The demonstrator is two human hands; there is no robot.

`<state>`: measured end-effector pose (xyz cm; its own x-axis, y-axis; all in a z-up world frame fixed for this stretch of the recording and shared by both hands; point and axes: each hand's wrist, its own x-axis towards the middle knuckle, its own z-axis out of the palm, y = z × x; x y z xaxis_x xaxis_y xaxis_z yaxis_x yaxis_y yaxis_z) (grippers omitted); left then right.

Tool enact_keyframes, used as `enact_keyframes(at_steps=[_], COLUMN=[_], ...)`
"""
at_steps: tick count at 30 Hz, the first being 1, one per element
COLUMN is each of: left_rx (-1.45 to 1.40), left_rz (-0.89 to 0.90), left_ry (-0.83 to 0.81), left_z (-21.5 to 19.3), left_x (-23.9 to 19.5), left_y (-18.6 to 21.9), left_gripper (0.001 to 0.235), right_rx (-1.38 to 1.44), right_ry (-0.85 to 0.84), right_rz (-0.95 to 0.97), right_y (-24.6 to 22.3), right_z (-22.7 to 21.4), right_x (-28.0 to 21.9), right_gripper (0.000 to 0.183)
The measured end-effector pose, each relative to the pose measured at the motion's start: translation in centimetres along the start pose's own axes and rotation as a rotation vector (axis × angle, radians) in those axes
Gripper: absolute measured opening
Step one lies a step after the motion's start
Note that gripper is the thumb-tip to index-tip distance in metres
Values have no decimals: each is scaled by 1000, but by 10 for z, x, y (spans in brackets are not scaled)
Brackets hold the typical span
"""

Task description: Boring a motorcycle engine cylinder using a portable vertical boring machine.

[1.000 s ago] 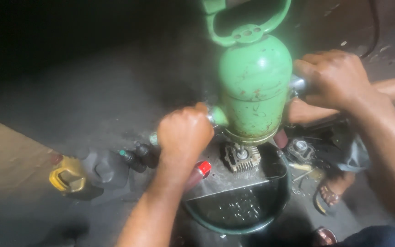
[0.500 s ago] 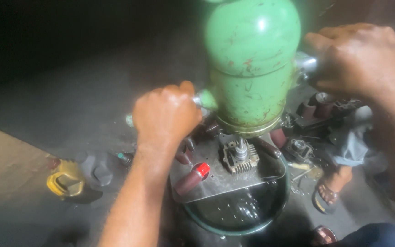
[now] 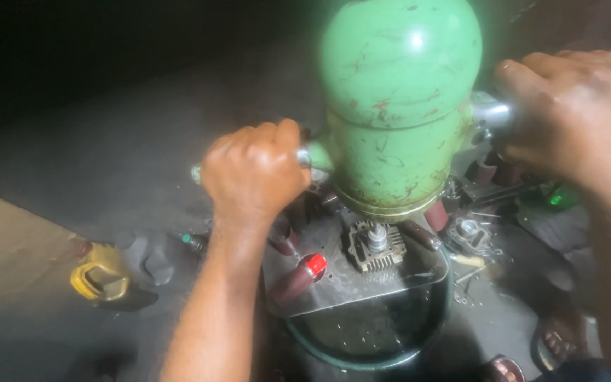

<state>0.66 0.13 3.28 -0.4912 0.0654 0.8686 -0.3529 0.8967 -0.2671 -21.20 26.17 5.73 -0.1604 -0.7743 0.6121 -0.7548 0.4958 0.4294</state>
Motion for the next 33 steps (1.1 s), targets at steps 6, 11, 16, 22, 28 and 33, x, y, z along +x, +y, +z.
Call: enact_keyframes(at_steps=[6, 11, 16, 22, 28, 33], left_rx=[-9, -14, -17, 54, 67, 44], left_rz=[12, 0, -20, -97, -177, -170], left_ry=[-8, -31, -57, -115, -214, -398], left_z=[10, 15, 19, 19, 15, 9], left_x=[-10, -21, -32, -43, -49, -33], left_y=[1, 5, 12, 30, 47, 42], left_gripper=[16, 16, 15, 13, 7, 1], right_rx=[2, 74, 72, 163, 282, 244], right_ry=[72, 101, 59, 38, -54, -252], right_rz=[22, 39, 23, -8, -66, -9], right_y=[-20, -24, -20, -15, -1, -2], right_z=[-12, -3, 21, 40, 67, 34], right_x=[-2, -4, -14, -8, -6, 15], right_gripper=[39, 37, 44, 45, 42, 30])
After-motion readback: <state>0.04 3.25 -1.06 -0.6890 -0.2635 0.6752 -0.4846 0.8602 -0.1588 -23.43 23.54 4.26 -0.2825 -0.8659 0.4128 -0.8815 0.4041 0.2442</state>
